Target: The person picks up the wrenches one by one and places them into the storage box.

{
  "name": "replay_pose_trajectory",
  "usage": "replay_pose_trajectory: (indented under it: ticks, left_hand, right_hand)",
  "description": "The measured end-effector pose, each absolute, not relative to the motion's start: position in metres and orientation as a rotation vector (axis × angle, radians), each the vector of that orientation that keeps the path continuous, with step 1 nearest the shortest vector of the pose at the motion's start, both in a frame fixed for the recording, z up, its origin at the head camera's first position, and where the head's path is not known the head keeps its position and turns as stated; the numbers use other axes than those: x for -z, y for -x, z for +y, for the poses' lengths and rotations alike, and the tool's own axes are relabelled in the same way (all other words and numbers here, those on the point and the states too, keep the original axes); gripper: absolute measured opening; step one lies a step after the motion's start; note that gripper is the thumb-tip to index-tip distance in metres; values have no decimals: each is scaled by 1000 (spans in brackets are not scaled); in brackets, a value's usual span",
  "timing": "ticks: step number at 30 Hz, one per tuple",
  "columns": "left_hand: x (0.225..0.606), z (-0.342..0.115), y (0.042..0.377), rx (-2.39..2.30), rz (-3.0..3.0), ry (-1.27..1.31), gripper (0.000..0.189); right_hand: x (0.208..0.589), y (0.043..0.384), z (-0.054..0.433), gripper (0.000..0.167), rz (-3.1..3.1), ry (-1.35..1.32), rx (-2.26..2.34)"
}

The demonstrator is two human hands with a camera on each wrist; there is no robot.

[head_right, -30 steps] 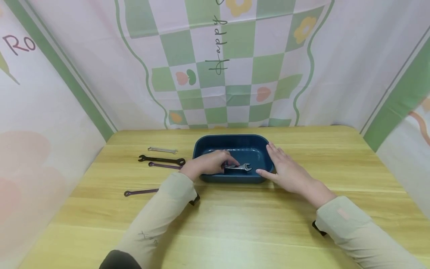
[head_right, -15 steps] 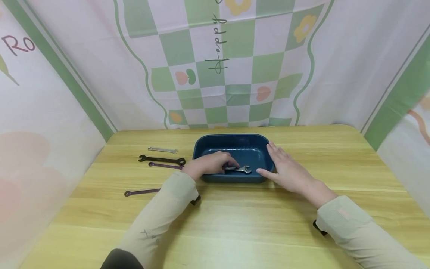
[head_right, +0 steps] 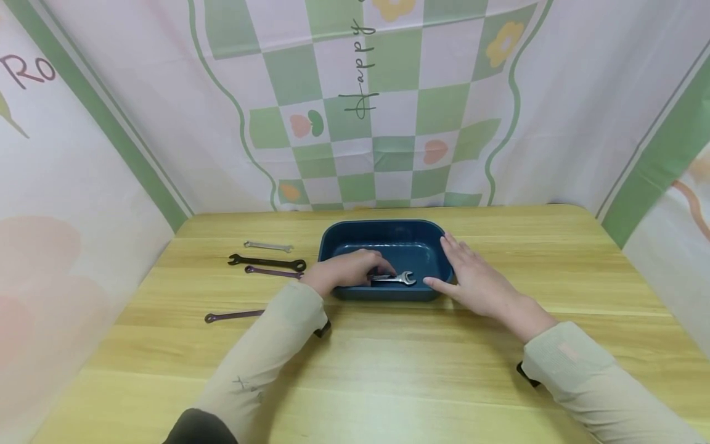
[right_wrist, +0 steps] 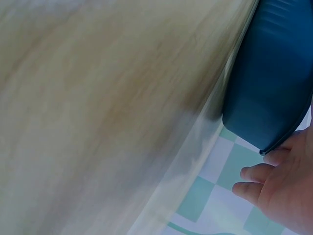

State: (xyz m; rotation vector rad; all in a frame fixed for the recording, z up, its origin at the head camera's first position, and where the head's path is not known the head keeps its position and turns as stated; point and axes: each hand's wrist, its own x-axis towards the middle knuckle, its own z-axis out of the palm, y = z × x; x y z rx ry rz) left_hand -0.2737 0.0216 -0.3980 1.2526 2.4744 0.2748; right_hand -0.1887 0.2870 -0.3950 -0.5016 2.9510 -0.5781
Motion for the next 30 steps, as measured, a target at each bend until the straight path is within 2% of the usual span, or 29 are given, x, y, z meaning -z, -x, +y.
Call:
replay_pose_trajectory:
  ticks: [30]
  left_hand:
    - [394,20,277,-320,2425,-1233,55]
  right_hand:
    - [392,190,289,99,2939,512,572]
